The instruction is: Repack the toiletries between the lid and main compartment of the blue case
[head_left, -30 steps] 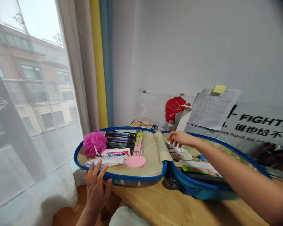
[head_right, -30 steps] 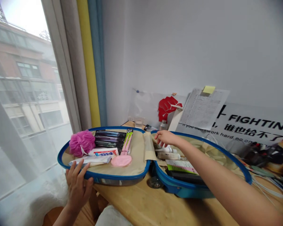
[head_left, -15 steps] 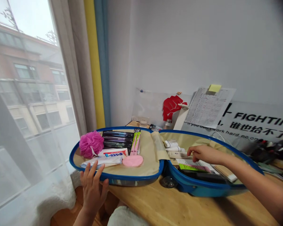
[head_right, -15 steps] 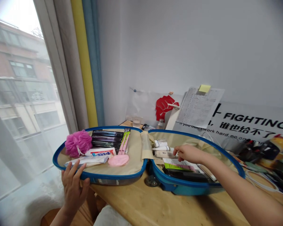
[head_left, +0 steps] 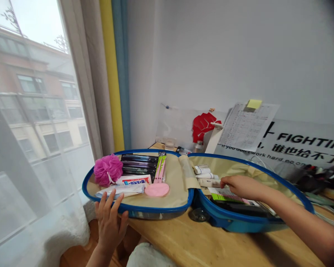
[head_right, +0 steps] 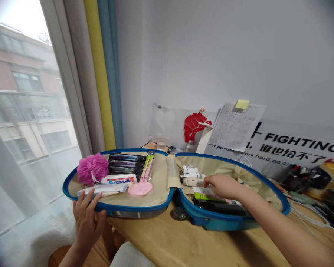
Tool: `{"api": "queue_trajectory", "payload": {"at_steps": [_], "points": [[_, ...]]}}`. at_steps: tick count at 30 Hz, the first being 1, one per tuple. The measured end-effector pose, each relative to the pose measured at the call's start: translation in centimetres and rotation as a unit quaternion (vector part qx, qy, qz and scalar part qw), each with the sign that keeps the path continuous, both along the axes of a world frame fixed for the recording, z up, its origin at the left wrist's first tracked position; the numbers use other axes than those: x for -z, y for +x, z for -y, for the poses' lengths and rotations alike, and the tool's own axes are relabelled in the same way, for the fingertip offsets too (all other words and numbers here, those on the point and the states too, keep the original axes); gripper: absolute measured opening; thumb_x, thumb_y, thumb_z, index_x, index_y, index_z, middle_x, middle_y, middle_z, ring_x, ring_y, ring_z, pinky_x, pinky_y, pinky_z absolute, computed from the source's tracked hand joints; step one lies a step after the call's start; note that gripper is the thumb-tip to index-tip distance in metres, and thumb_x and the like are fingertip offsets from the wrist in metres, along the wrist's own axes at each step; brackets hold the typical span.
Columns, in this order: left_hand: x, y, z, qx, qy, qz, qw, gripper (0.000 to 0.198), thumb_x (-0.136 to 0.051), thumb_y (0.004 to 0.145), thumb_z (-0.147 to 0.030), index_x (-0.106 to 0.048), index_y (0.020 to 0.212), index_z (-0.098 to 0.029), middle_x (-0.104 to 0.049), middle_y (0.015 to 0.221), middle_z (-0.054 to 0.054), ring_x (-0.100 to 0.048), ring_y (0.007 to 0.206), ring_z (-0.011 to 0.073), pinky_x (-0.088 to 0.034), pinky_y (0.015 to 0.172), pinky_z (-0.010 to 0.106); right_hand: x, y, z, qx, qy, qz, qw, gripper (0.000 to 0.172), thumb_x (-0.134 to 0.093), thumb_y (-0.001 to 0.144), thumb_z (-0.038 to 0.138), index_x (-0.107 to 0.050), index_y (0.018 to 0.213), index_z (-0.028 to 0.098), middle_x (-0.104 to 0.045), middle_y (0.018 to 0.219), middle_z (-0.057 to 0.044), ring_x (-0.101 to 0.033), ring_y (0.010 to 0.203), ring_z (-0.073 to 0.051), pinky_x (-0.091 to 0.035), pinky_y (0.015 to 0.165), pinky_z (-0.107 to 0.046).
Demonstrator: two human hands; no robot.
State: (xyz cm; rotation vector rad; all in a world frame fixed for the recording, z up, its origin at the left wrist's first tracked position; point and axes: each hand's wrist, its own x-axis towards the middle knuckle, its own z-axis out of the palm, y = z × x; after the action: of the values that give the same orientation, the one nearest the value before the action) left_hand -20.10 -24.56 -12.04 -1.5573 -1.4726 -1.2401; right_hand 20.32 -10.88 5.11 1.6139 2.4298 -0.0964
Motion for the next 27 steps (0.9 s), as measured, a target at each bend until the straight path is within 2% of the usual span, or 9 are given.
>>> {"api": "queue_trajectory", "payload": {"at_steps": [4,9,14,20,24,27], "points": [[-0.1,0.1,0.0,-0.001,0.004,0.001,1.0,0.058,-0.046,0.088,-0.022,-0.031,0.144,-0.024,-0.034,0.149,0.012,-0.021,0.142,0.0303,-0.013,0.115,0.055,0.4,0.1,-0.1,-0.032,-0.032,-0.012,0.999,0.032,-0.056,0.07,0.028,-0.069,0.098,0.024,-0.068,0.108,-0.008,-0.063,0.098,-0.026,-0.044,0.083,-0.033],[-0.3,0.1,0.0,0.004,0.006,-0.009,1.0,0.059,-0.046,0.088,-0.02,-0.029,0.145,-0.024,-0.033,0.15,0.011,-0.018,0.143,0.0278,-0.01,0.116,0.051,0.9,0.1,-0.3,-0.025,-0.049,0.012,0.998,0.027,-0.057,0.067,0.024,-0.07,0.091,0.023,-0.069,0.103,-0.007,-0.063,0.093,-0.024,-0.045,0.079,-0.031],[-0.3,0.1,0.0,0.001,0.004,-0.009,1.0,0.058,-0.045,0.088,-0.021,-0.03,0.144,-0.023,-0.033,0.15,0.012,-0.019,0.143,0.0292,-0.01,0.115,0.053,1.3,-0.1,-0.4,-0.01,-0.042,0.025,0.999,0.02,-0.058,0.067,0.022,-0.069,0.084,0.021,-0.07,0.092,-0.006,-0.064,0.083,-0.021,-0.041,0.067,-0.028],[-0.6,0.2,0.1,0.008,0.012,-0.016,1.0,0.057,-0.045,0.089,-0.02,-0.03,0.144,-0.022,-0.032,0.15,0.012,-0.017,0.144,0.0271,-0.009,0.116,0.051,-0.2,-0.8,0.1,0.021,-0.021,0.025,0.999,0.01,-0.057,0.071,0.021,-0.064,0.077,0.02,-0.068,0.076,-0.003,-0.061,0.068,-0.017,-0.034,0.057,-0.026],[-0.6,0.2,0.1,0.008,0.013,-0.016,1.0,0.057,-0.045,0.089,-0.019,-0.031,0.144,-0.022,-0.032,0.15,0.013,-0.018,0.143,0.0277,-0.009,0.116,0.05,-2.4,-1.3,-0.9,0.043,0.031,-0.064,0.997,0.009,-0.053,0.078,0.027,-0.058,0.075,0.021,-0.067,0.068,-0.001,-0.059,0.059,-0.014,-0.036,0.057,-0.025],[-0.4,0.1,0.0,0.009,0.014,-0.016,1.0,0.057,-0.045,0.089,-0.02,-0.031,0.144,-0.021,-0.032,0.15,0.013,-0.018,0.143,0.0279,-0.009,0.116,0.051,-3.8,-2.6,-2.2,0.05,0.1,-0.224,0.968,0.014,-0.055,0.079,0.035,-0.055,0.076,0.021,-0.067,0.068,0.0,-0.059,0.062,-0.013,-0.04,0.06,-0.024]]}}
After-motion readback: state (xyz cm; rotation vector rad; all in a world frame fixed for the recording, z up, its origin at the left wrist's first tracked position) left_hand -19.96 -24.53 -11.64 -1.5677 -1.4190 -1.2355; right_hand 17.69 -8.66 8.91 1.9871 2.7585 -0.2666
